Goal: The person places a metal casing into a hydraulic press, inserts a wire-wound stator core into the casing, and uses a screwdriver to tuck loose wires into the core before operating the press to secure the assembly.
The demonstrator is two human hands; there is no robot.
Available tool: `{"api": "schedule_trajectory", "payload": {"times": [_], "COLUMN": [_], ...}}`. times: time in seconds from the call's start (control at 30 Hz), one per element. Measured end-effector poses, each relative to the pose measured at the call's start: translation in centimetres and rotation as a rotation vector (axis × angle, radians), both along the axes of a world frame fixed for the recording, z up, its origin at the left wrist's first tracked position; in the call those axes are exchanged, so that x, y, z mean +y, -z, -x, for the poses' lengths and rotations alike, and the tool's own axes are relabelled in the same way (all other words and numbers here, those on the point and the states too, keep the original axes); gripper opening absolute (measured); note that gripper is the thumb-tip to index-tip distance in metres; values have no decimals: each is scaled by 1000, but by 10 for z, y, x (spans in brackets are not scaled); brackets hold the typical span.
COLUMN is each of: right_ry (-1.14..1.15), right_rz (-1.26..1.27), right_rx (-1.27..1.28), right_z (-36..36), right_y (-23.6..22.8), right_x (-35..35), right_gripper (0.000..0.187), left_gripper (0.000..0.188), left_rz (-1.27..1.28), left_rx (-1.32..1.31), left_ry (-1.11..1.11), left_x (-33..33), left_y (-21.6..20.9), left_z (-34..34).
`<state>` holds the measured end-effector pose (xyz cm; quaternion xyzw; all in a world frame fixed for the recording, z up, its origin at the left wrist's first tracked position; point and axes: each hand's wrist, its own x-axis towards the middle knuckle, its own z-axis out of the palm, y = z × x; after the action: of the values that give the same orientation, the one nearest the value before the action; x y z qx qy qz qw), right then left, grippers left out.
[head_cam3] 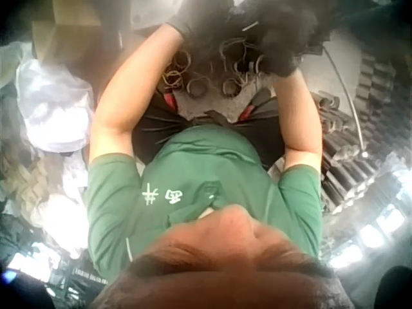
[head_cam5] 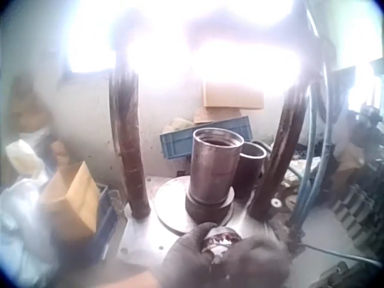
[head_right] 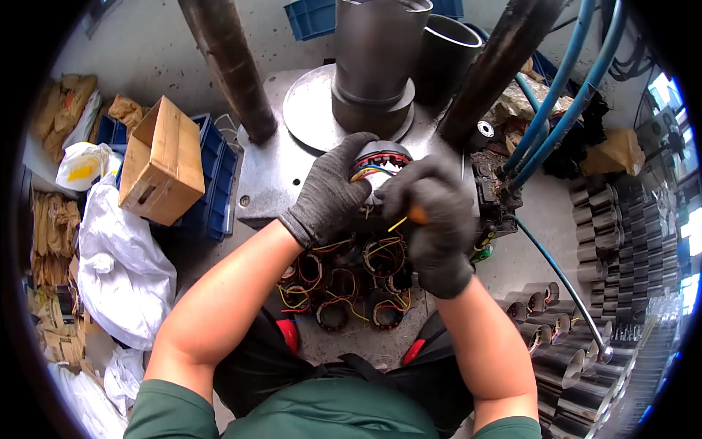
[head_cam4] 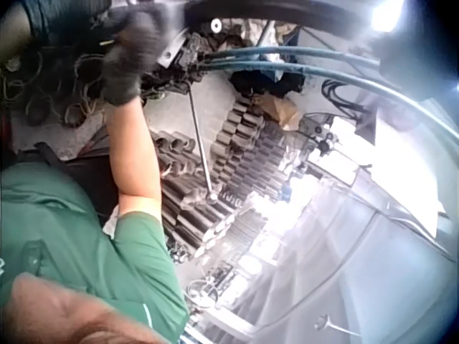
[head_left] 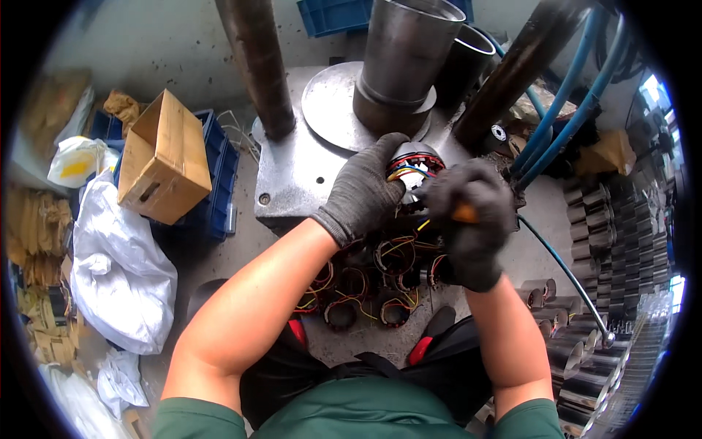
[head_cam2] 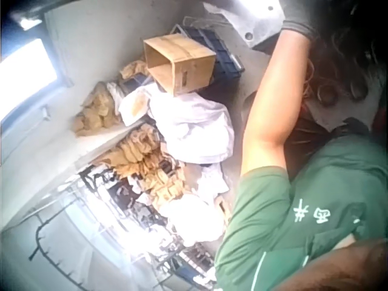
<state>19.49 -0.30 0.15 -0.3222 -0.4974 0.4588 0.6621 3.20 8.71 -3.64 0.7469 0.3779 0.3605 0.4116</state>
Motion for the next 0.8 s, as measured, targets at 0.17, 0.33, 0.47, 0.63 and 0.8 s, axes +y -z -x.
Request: {"api": "schedule_trajectory", "payload": {"times": [0.17, 0.33, 0.47, 0.63, 0.8], "right_ry": [7, 82, 71, 171, 309], "right_rz": [-31, 394, 503, 865, 756], "right_rx": [119, -376, -688, -690, -781], "right_z": [6, -34, -89, -172, -221], "right_y": [-17, -18, 52, 154, 217], "right_x": [-9, -45, -65, -102, -144], "right_gripper": [32, 17, 18, 19, 35], "left_gripper": [63, 63, 65, 71, 73], "left_rz": [-23, 13, -111, -198, -173], "left_rx": [-33, -77, 36, 122, 206], "left_ry": [-38, -86, -116, -146, -134], "left_x": [3, 7, 14, 19, 14], "left_y": [10, 11, -4, 8, 3], "left_z": [8, 17, 31, 55, 61]}}
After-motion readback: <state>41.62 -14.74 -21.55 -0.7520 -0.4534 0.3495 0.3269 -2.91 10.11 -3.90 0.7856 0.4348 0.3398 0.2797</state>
